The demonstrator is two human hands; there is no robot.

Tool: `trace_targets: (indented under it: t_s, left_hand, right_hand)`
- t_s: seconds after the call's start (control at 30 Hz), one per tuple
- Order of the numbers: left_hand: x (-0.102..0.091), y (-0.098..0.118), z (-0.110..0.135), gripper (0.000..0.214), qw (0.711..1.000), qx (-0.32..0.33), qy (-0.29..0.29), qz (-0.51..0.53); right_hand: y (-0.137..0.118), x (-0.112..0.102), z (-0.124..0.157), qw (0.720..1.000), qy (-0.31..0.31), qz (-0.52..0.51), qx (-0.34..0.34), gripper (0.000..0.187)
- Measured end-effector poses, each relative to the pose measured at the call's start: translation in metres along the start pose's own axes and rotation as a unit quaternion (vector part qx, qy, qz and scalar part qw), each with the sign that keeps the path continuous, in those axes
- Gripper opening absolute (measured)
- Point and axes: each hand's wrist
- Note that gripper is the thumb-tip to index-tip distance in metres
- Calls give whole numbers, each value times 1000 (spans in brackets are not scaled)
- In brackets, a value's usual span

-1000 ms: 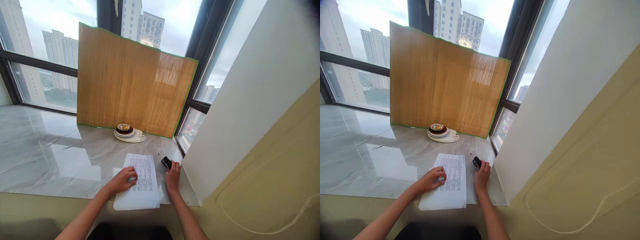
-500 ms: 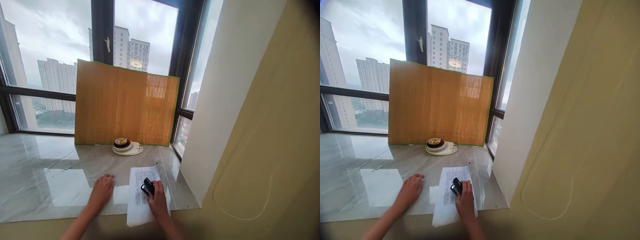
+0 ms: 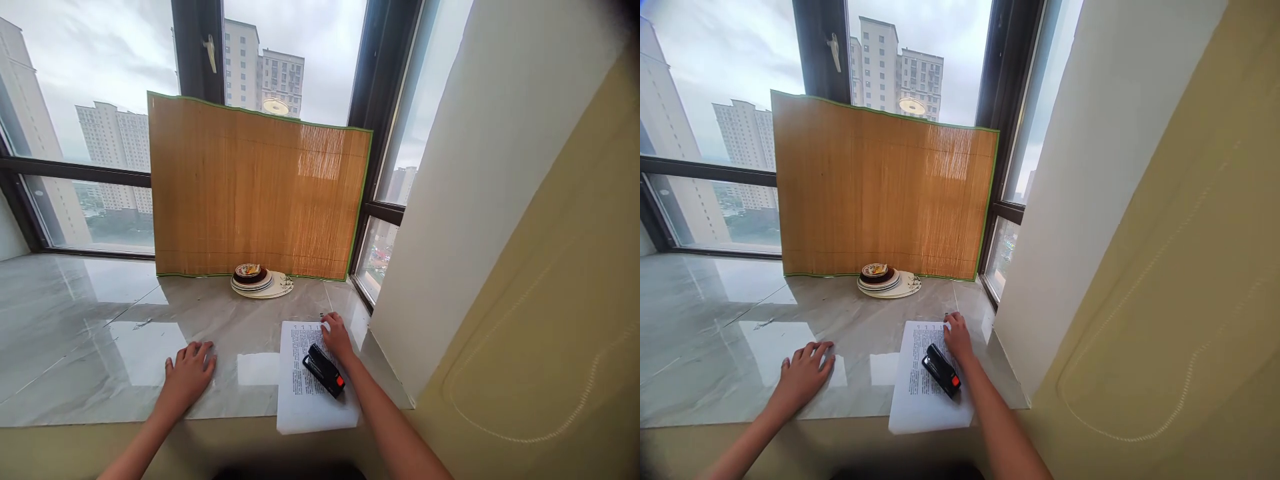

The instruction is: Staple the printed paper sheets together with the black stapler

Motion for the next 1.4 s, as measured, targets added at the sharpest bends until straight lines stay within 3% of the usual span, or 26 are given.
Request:
trace_targets:
  t_s: [0.13,0.2,0.3,0.4,0.57,0.7,0.8,0.87,1.17,1.23,1.33,1.4]
  left_hand:
    - [0,-1,1,45,1000,-2,13,1]
    - [-1,1,2,43,1000,-2,18,1]
    - [-4,4,3,41,1000,-5,17,1]
    - [-8,7,3,40,1000,-7,13,0]
    - [-9,5,3,38,1000,-9,0,-6]
    - [-6,-1,1,43,1000,-3,-5,-13]
    - [-5,-1,0,46,1000,-10,-2,-6]
    - [-6,0,0,46,1000,-15,-1,-1]
    - [-7,3,1,40,1000,-5,12,-15]
    - [-6,3,2,40,1000,-8,12,-14]
    - [-4,0,1,41,1000,-4,15,-6]
    - [-2,-4,0,42,1000,-4,23,-1]
  right_hand:
    - [13,29,-5,992,-98,81,15,54]
    - [14,38,-6,978,-162,127,19,58]
    - [0,52,-14,970,-199,142,0,55]
    - [-36,77,-26,971,-200,126,-21,53]
    - [-119,133,-42,977,-187,82,-56,51]
    - [-160,155,-41,965,-217,17,-145,46]
    - [-161,151,-30,941,-278,-9,-194,44]
    - [-151,141,-22,938,-284,-4,-199,43]
    - [-69,79,-8,956,-260,18,-137,44]
    - [-64,66,-10,972,-205,-24,-110,41]
    - [-68,43,-3,993,-74,-82,-47,32]
    - [-74,27,14,995,-26,-96,-14,41]
Point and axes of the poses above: each hand's wrist, its own z-axis away from the middle knuckle, its own x-axis out of the palm, y = z × x, and after that the axes turned 7 degrees about -x, right-handed
